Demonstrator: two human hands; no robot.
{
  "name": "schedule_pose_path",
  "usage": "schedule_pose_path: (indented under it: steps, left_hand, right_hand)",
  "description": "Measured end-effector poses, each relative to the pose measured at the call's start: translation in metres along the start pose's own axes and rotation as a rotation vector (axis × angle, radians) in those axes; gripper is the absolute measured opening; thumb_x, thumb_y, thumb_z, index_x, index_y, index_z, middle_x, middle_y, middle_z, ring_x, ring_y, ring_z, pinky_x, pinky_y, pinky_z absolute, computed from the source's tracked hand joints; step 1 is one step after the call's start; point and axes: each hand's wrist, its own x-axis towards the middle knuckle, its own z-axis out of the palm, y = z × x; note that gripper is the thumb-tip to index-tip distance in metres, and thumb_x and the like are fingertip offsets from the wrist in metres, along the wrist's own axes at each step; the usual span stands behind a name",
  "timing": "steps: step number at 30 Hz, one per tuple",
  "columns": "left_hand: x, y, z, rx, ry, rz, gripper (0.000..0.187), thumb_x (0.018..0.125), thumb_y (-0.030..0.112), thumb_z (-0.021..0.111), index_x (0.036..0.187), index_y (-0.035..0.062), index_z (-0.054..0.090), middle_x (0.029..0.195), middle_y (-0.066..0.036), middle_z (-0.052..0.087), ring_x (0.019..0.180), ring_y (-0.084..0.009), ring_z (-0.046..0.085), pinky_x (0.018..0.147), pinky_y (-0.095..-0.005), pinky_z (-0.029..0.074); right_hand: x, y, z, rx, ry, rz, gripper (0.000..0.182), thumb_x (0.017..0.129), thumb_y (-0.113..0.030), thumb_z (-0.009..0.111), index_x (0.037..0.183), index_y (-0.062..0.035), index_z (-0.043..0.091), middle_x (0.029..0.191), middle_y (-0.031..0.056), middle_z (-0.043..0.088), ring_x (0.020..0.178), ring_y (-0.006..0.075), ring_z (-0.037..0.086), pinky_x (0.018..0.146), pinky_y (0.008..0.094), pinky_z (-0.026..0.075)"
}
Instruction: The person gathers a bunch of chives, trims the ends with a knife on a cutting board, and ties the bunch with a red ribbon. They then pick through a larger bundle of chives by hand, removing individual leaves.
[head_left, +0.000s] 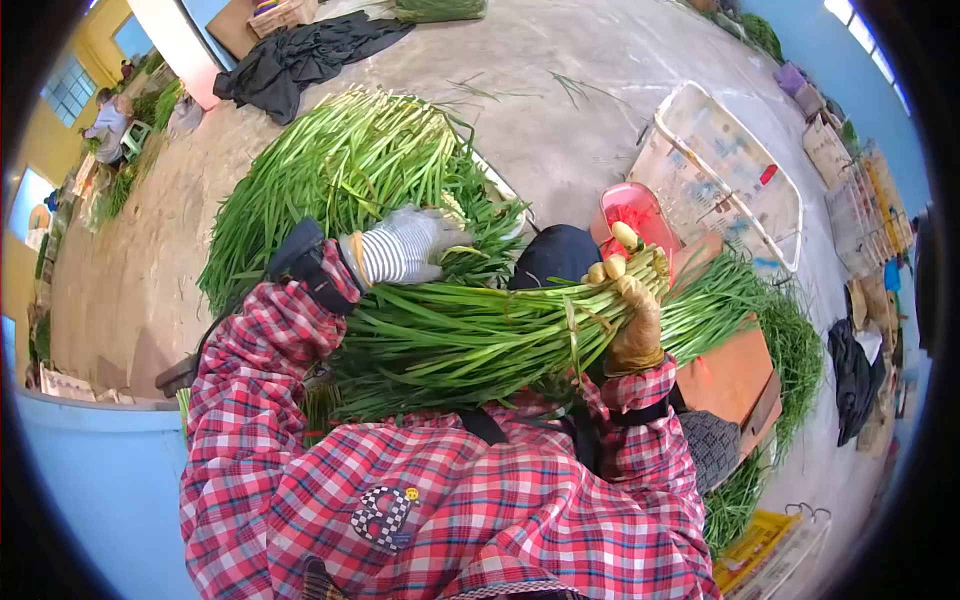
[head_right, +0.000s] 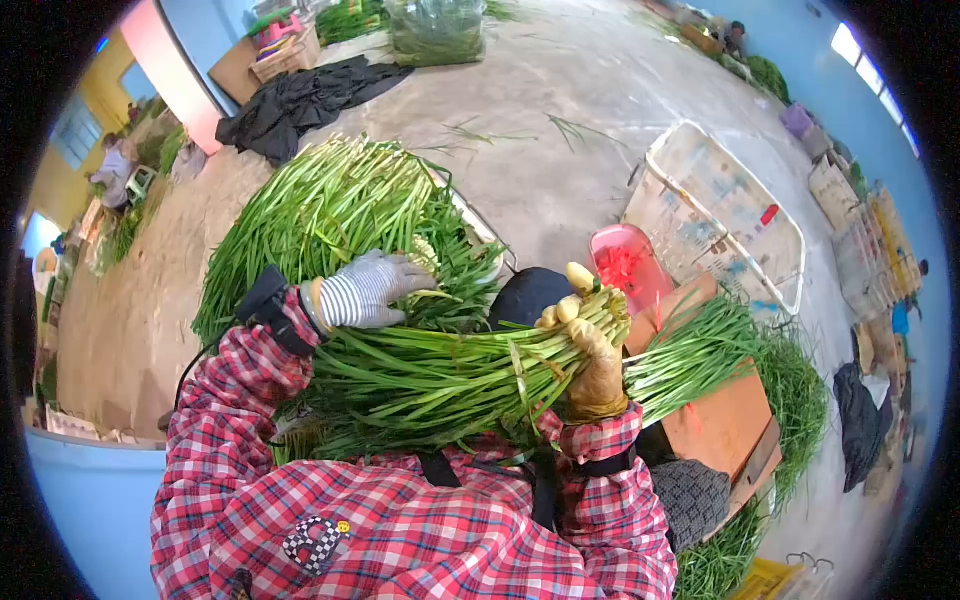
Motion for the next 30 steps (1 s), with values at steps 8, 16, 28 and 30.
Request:
schedule_pose_path:
  steps: [8,16,28,30]
  left_hand:
    - [-0.019,-0.033,0.009,0.427,0.523,-0.152,0.028,0.074,-0.001,0.056,0.099,0.0089,0.064,0.084,-0.009,0.063,0.084,-0.0264,0.059,0.077,-0.0363,0.048]
    - [-0.018,-0.020,-0.085,0.281,0.837,-0.087,0.053,0.078,0.009,0.061,0.129,0.0026,0.050,0.129,-0.017,0.052,0.126,-0.0272,0.044,0.106,-0.0351,0.031]
    - [0.151,0.199,0.071,-1.601,-1.397,0.435,0.096,0.077,0.026,0.072,0.149,0.0098,0.011,0.146,-0.010,0.032,0.132,-0.0207,0.034,0.110,-0.0392,0.026]
    - [0.145,0.208,0.073,-1.366,-1.360,0.428,0.100,0.073,0.017,0.076,0.149,0.0126,0.011,0.140,-0.011,0.040,0.125,-0.0233,0.043,0.105,-0.0394,0.034]
  right_hand:
    - [-0.034,0.003,0.000,0.047,0.094,0.071,0.063,0.077,-0.015,0.063,0.134,0.0004,0.039,0.083,0.0014,0.051,0.085,0.0192,0.055,0.078,0.0341,0.047]
    - [-0.064,-0.068,0.016,0.141,0.017,-0.163,0.071,0.071,-0.015,0.068,0.134,0.0022,0.039,0.085,0.0051,0.057,0.082,0.0211,0.058,0.073,0.0345,0.050]
    - [-0.132,-0.110,-0.033,-0.050,0.601,-0.484,0.057,0.078,-0.008,0.059,0.131,-0.0001,0.042,0.090,0.0071,0.063,0.083,0.0198,0.062,0.072,0.0316,0.054]
    - [-0.143,-0.097,-0.037,-0.027,0.650,-0.528,0.056,0.078,-0.008,0.059,0.131,-0.0002,0.042,0.090,0.0078,0.063,0.083,0.0195,0.062,0.070,0.0307,0.054]
